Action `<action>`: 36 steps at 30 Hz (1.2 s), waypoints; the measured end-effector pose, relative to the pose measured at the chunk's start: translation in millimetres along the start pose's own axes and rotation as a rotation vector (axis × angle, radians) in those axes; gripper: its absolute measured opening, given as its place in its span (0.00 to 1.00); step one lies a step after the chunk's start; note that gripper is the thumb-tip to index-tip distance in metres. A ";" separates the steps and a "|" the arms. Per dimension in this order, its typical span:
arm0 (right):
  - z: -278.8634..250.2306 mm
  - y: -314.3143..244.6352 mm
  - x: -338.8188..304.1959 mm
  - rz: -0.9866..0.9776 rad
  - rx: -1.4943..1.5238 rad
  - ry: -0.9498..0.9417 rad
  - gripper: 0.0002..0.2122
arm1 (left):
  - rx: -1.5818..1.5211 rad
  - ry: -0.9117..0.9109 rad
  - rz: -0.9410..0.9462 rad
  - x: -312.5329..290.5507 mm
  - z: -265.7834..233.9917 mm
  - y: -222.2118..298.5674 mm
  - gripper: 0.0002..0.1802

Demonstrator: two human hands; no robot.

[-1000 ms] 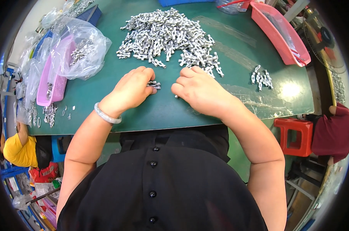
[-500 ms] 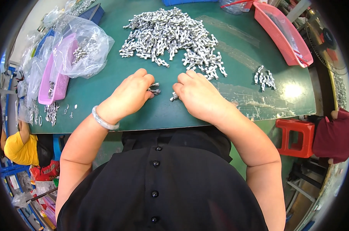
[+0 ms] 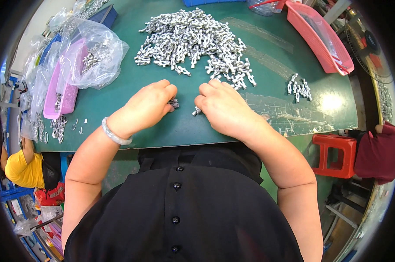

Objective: The person picks up small metal components from a pile on the table, connects the pieces together by hand, and sets them on the work surface.

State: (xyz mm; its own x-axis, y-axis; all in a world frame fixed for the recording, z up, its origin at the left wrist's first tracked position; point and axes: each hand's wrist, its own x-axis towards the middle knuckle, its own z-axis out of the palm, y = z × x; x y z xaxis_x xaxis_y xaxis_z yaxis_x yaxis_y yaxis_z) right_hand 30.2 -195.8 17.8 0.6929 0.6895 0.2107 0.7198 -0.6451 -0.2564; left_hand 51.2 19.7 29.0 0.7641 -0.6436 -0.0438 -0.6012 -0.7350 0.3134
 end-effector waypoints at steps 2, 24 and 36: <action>-1.0 -0.8 0.7 -0.001 -0.010 -0.013 0.04 | -0.019 -0.022 -0.006 -0.5 -1.2 -1.2 0.10; 14.7 -10.7 -4.1 0.188 0.816 0.270 0.08 | -0.336 0.397 0.182 -29.6 23.2 -4.3 0.10; 31.7 -16.9 -2.5 0.072 1.022 0.432 0.11 | -0.573 0.771 0.270 -24.7 36.1 18.2 0.12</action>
State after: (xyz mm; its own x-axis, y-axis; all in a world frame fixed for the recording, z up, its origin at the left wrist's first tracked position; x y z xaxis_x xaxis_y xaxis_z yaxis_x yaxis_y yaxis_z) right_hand 15.0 -176.1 -8.3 0.8308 0.3607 0.4239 0.4426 0.0335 -0.8961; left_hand 12.9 14.5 1.5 0.6836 -0.3099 0.6608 -0.7288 -0.2403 0.6412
